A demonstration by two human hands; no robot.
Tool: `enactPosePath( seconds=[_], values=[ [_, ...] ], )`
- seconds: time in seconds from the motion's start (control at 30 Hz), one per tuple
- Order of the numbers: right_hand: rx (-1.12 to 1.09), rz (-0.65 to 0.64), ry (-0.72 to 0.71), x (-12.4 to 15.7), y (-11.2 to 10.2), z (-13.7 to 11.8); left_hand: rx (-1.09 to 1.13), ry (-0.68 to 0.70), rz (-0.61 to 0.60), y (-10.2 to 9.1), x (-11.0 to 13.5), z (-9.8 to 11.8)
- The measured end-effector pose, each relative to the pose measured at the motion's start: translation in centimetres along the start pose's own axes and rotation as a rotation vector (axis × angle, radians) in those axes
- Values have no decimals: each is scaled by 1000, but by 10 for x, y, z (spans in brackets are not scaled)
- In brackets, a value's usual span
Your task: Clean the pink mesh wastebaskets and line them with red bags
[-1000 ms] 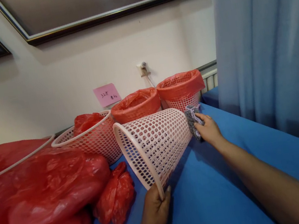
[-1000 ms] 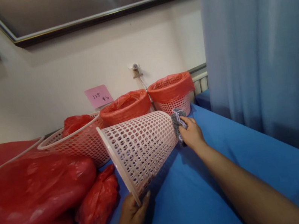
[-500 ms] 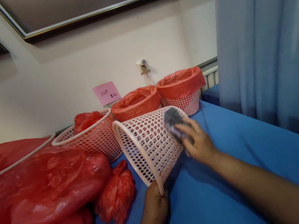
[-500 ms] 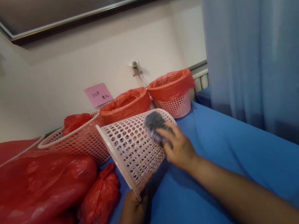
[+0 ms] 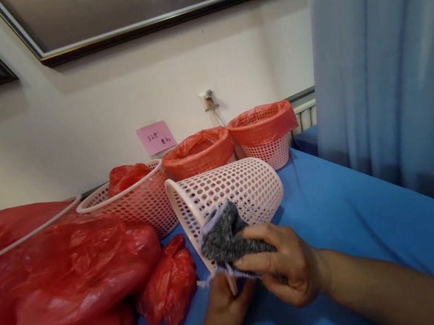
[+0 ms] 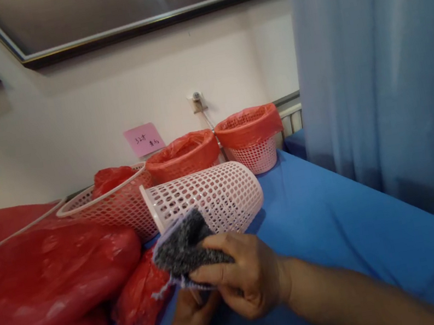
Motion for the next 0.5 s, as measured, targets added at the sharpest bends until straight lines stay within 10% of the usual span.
enactPosePath(
  seconds=[0.17, 0.37, 0.5],
  values=[
    [165, 58, 39, 8, -14, 31, 104, -66, 29, -7, 7, 5],
    [356, 682, 826, 47, -86, 131, 51, -21, -97, 1, 4, 2],
    [326, 568, 681, 38, -70, 112, -45, 64, -137, 11, 0, 2]
  ],
)
Point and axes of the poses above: each hand's wrist, its own x-axis away from the middle knuckle, its own y-axis out of the palm, z = x × y, the point moved 4 cm from there along -x, towards the middle knuckle, and after that the axes turned 13 degrees about -x, right-handed, at the moved point
